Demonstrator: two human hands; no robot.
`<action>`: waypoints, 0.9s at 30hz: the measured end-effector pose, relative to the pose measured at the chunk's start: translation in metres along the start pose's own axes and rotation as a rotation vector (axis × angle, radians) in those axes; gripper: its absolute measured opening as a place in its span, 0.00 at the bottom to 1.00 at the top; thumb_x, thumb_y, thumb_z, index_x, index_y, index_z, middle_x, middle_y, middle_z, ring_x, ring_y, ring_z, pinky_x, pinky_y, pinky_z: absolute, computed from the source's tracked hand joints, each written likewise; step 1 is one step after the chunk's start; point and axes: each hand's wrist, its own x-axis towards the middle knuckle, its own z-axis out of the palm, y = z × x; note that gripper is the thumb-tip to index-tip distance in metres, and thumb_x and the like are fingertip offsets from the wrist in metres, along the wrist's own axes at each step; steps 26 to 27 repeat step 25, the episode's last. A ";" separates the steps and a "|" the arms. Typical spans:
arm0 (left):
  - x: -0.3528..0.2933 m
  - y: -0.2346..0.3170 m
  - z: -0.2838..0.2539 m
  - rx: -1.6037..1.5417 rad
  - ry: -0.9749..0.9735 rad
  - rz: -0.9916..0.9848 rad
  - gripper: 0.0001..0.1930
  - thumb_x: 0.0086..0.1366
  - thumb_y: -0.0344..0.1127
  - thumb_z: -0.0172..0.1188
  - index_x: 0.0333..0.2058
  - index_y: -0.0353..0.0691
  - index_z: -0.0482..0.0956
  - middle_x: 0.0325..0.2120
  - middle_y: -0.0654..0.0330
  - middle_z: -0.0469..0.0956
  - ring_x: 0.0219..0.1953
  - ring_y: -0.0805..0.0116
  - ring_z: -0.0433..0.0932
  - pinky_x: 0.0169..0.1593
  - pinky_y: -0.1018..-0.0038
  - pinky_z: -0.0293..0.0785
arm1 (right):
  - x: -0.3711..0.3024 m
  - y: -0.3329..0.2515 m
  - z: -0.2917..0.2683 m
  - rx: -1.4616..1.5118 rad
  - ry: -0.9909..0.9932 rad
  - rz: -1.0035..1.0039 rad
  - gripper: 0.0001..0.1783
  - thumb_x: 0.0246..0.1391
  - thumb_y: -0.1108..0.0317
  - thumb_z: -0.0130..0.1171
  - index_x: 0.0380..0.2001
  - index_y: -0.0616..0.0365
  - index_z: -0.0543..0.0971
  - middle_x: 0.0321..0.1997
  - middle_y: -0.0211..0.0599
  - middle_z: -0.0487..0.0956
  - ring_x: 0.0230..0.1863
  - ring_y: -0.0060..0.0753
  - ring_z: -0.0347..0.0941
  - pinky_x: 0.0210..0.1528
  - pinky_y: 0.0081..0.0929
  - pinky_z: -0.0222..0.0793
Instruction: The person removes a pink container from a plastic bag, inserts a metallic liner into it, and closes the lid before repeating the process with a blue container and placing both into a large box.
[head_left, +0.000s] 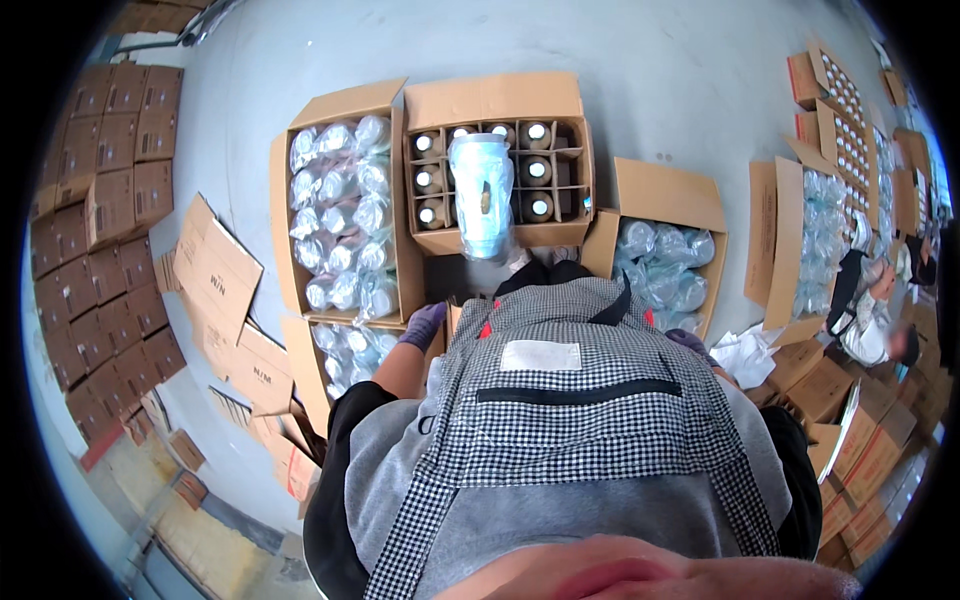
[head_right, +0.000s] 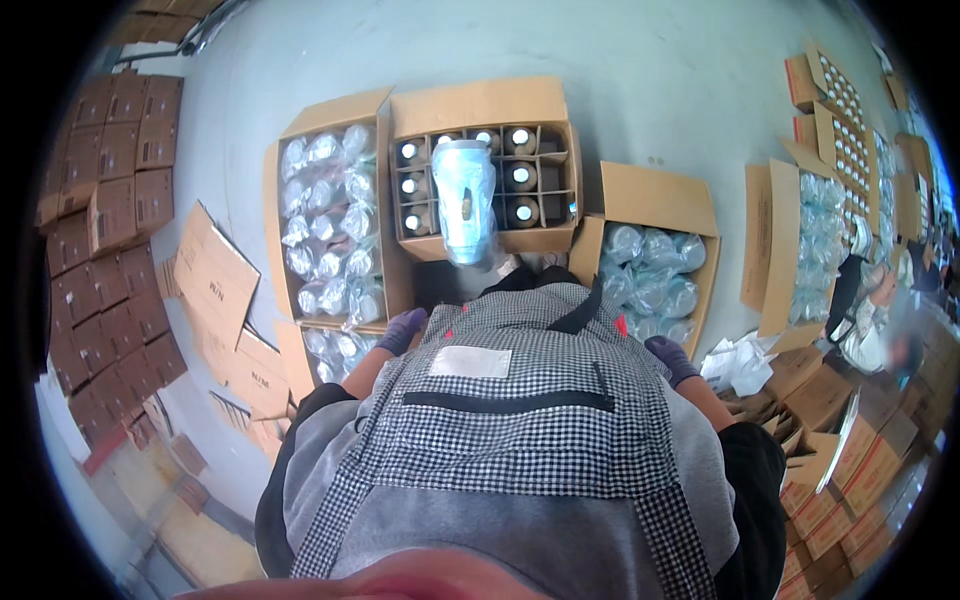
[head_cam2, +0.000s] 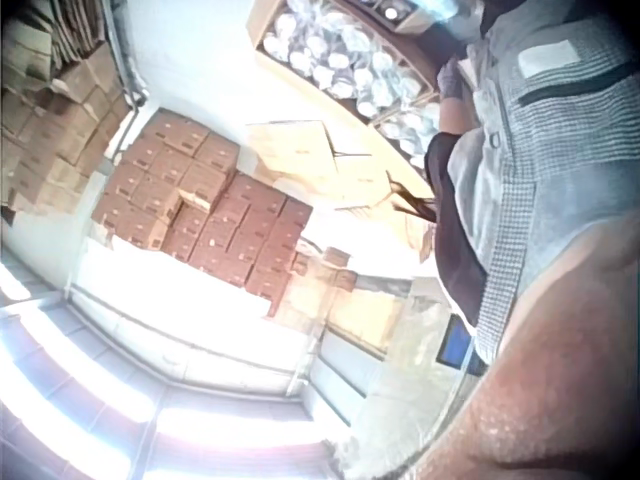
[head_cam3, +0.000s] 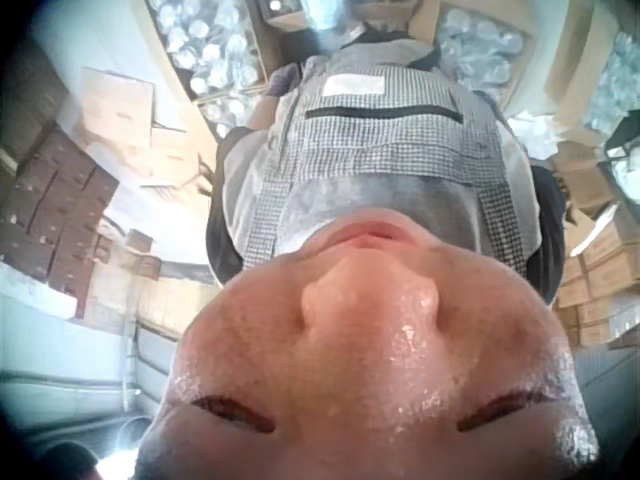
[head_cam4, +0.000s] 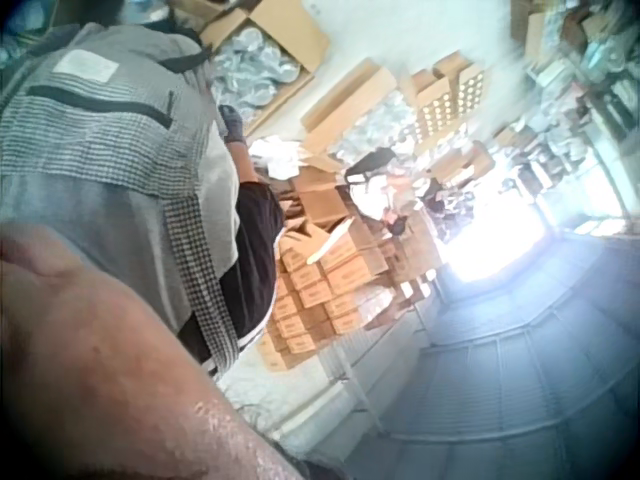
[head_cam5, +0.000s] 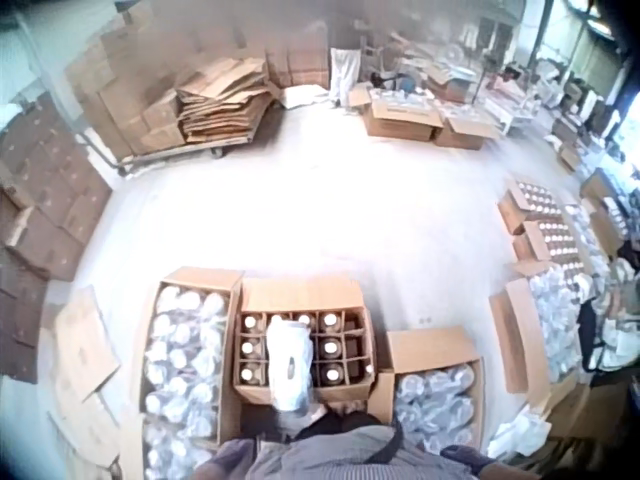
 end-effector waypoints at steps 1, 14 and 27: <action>-0.009 0.009 0.029 -0.115 0.070 0.027 0.12 0.67 0.39 0.54 0.46 0.49 0.78 0.45 0.48 0.81 0.48 0.43 0.79 0.49 0.56 0.76 | 0.011 0.038 -0.002 0.044 -0.061 -0.004 0.27 0.60 0.45 0.57 0.54 0.50 0.82 0.51 0.41 0.84 0.52 0.39 0.80 0.56 0.33 0.72; -0.024 -0.025 0.043 -0.130 0.094 0.087 0.09 0.66 0.36 0.54 0.43 0.45 0.78 0.41 0.51 0.84 0.44 0.51 0.83 0.43 0.61 0.78 | -0.036 -0.130 -0.045 -0.006 0.204 -0.157 0.27 0.61 0.48 0.58 0.55 0.55 0.81 0.53 0.45 0.84 0.55 0.43 0.80 0.58 0.35 0.72; 0.001 0.029 0.006 -0.118 0.053 0.103 0.10 0.67 0.35 0.53 0.45 0.47 0.78 0.39 0.51 0.83 0.40 0.52 0.83 0.42 0.60 0.78 | -0.032 0.037 -0.022 -0.182 0.183 0.022 0.32 0.59 0.41 0.56 0.55 0.55 0.81 0.56 0.50 0.81 0.58 0.47 0.78 0.60 0.42 0.71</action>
